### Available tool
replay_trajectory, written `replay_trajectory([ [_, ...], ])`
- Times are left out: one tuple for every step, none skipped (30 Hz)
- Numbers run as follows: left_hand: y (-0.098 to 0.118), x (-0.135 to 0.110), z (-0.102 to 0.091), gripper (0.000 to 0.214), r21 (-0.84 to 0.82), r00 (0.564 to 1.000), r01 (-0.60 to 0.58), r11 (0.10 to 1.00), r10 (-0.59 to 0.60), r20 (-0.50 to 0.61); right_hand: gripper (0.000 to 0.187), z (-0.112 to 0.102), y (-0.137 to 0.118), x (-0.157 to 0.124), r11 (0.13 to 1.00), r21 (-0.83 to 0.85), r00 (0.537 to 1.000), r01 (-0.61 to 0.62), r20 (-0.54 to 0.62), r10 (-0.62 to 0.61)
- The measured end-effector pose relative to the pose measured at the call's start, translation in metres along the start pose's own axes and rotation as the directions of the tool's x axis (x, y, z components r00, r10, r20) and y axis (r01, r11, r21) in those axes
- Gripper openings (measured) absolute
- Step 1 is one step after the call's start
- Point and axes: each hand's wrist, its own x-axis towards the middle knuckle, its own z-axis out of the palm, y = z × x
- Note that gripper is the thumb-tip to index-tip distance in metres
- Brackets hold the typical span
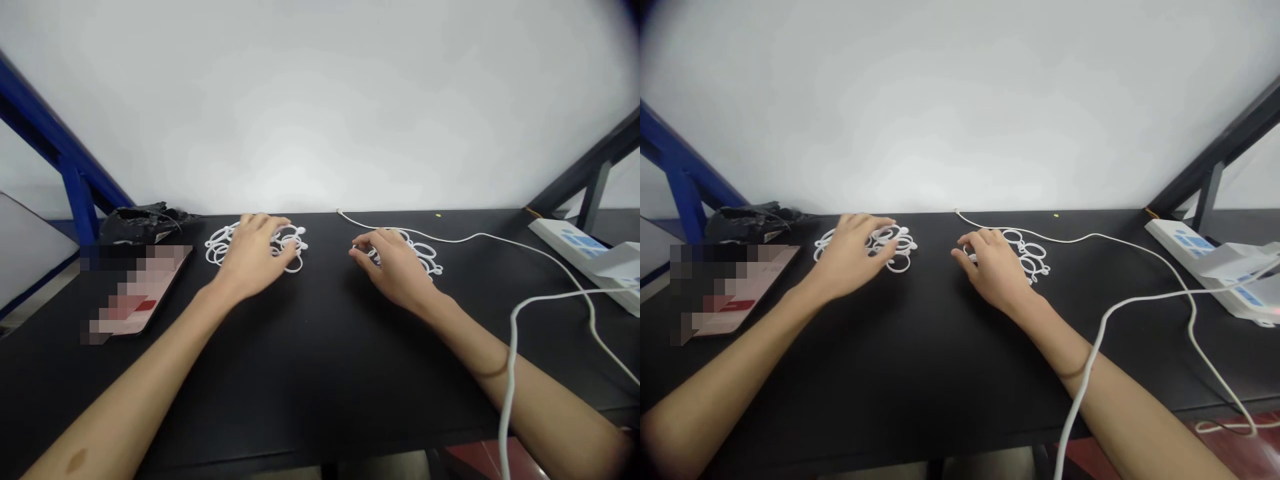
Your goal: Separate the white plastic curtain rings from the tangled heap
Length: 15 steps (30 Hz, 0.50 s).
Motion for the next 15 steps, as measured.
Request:
replay_trajectory([
  [-0.007,0.006,0.0,0.04,0.039,0.998,0.06,0.997,-0.061,0.03,0.021,0.001,0.005,0.001,0.996,-0.086,1.0,0.004,0.013,-0.002],
  [-0.013,0.013,0.002,0.042,0.075,0.992,0.108,0.991,-0.113,0.064,0.022,0.001,0.01,0.001,0.989,-0.146,1.0,0.004,0.028,0.001],
  [-0.019,0.019,0.004,0.044,0.105,0.982,0.144,0.984,-0.155,0.109,0.023,0.002,0.013,0.001,0.982,-0.187,0.999,0.002,0.042,0.006],
  [-0.023,0.024,0.006,0.045,0.131,0.972,0.171,0.977,-0.189,0.143,0.024,0.002,0.016,0.001,0.977,-0.212,0.999,-0.001,0.052,0.012],
  [-0.025,0.028,0.009,0.045,0.149,0.964,0.186,0.971,-0.21,0.165,0.025,0.002,0.017,0.0,0.974,-0.228,0.998,-0.002,0.058,0.016],
  [-0.027,0.032,0.013,0.046,0.164,0.958,0.195,0.967,-0.224,0.181,0.026,0.002,0.017,0.0,0.971,-0.24,0.998,-0.005,0.063,0.02],
  [-0.027,0.034,0.016,0.047,0.175,0.955,0.199,0.964,-0.231,0.189,0.027,0.002,0.017,-0.001,0.968,-0.25,0.997,-0.008,0.068,0.026],
  [-0.027,0.036,0.019,0.047,0.184,0.953,0.199,0.962,-0.234,0.194,0.027,0.002,0.017,-0.001,0.966,-0.26,0.997,-0.011,0.073,0.031],
  [-0.027,0.037,0.022,0.047,0.194,0.95,0.201,0.96,-0.239,0.199,0.027,0.001,0.017,-0.001,0.963,-0.27,0.996,-0.013,0.077,0.036],
  [-0.027,0.038,0.024,0.048,0.205,0.948,0.201,0.958,-0.243,0.205,0.028,0.001,0.017,-0.002,0.96,-0.281,0.996,-0.015,0.081,0.039],
  [-0.027,0.039,0.026,0.048,0.213,0.946,0.201,0.956,-0.246,0.21,0.028,0.001,0.017,-0.002,0.956,-0.292,0.996,-0.015,0.083,0.041],
  [-0.027,0.039,0.027,0.047,0.22,0.945,0.202,0.954,-0.249,0.214,0.029,0.001,0.018,-0.002,0.952,-0.305,0.996,-0.015,0.082,0.042],
  [-0.027,0.04,0.028,0.047,0.224,0.943,0.205,0.953,-0.254,0.215,0.03,0.001,0.018,-0.002,0.948,-0.317,0.996,-0.016,0.078,0.043],
  [-0.027,0.04,0.027,0.047,0.227,0.942,0.207,0.952,-0.257,0.216,0.03,0.0,0.019,-0.002,0.944,-0.33,0.996,-0.021,0.074,0.048],
  [-0.027,0.04,0.027,0.046,0.228,0.942,0.211,0.951,-0.26,0.214,0.031,0.0,0.019,-0.002,0.939,-0.343,0.996,-0.026,0.072,0.054],
])
